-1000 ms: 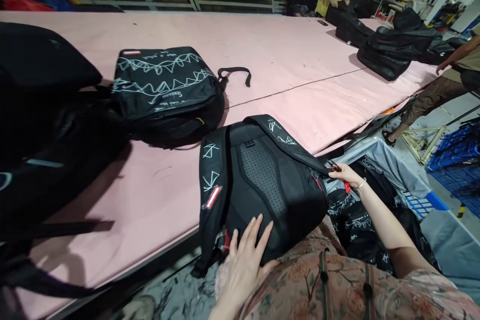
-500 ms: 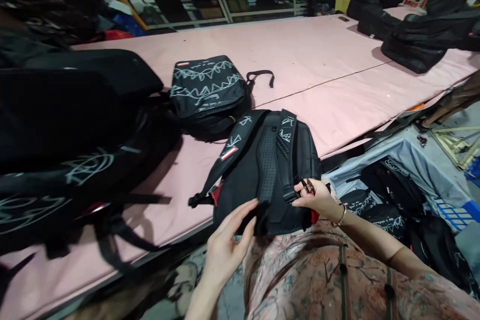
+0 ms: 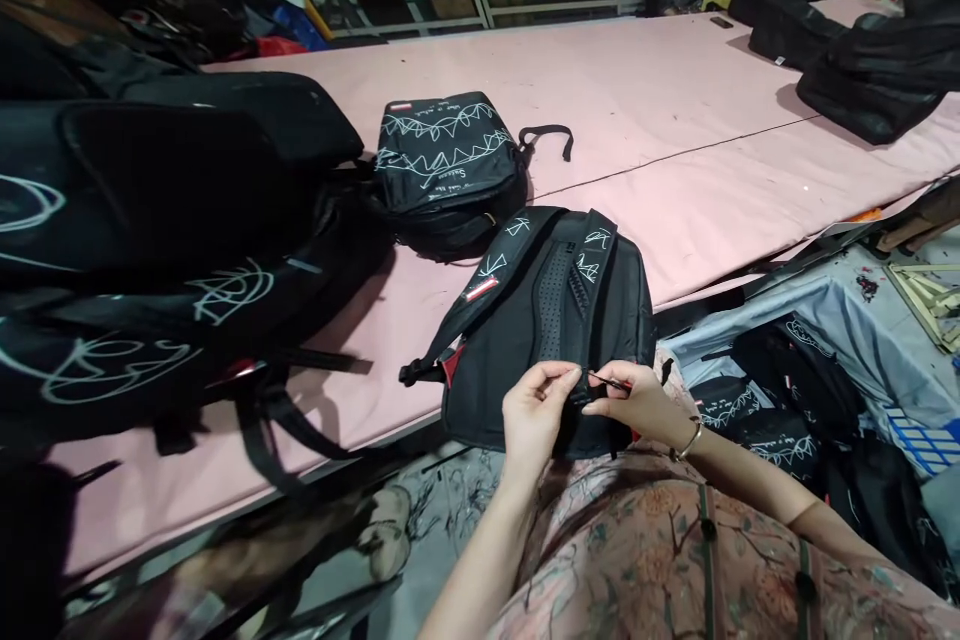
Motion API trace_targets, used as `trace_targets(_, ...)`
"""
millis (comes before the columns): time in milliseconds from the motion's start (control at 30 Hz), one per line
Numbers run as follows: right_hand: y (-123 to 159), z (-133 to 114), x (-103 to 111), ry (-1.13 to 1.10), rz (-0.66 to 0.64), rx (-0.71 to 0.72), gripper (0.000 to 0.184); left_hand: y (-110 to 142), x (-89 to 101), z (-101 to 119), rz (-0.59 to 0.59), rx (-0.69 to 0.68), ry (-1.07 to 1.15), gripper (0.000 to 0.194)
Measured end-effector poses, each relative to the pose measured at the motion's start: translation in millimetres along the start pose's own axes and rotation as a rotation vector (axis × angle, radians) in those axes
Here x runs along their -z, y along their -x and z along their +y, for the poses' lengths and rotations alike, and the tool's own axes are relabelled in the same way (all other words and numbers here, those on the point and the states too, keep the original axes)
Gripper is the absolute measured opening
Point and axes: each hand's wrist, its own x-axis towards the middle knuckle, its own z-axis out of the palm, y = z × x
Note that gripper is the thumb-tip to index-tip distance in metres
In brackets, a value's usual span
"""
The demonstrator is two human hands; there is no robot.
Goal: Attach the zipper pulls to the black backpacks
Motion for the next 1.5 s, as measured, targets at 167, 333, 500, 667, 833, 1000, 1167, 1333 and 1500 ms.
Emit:
trace_targets(167,3.7,-14.4,22.0,0.164,-0.018,0.148,0.025,7.1,-1.3,-12.9,0.092,-0.052,0.036,0.021)
trace_targets(333,1.8,-24.3,51.7,0.732,0.082,0.521,0.022,10.3,-0.3,-17.7,0.110,-0.019,0.028,0.024)
trace_targets(500,-2.2,-33.8,55.9,1.065,-0.016,0.621,0.029,10.2,-7.2,-15.5,0.087,-0.057,-0.002,0.022)
trace_targets(667,-4.3,-41.1,57.0,1.166,-0.043,0.627,0.027,9.3,-10.9,-12.0,0.100,0.024,0.116,0.031)
trace_targets(833,-9.6,-41.0,60.5,1.023,-0.038,0.623,0.028,10.1,-12.6,1.0,0.081,0.310,0.397,0.048)
trace_targets(1000,-14.6,-53.7,58.3,1.168,-0.140,0.624,0.028,12.8,-15.7,6.7,0.046,0.295,0.364,0.046)
trace_targets(1167,-15.0,-49.8,62.6,0.985,-0.068,0.643,0.023,10.3,-13.1,9.2,0.001,0.341,0.483,0.046)
trace_targets(1333,1.6,-9.1,57.6,0.288,0.024,0.185,0.036,0.8,-7.3,14.6,-0.052,0.439,0.574,0.054)
trace_targets(1500,20.7,20.7,31.8,0.117,0.124,0.116,0.037,-9.1,-8.4,13.3,-0.123,0.452,0.523,0.051)
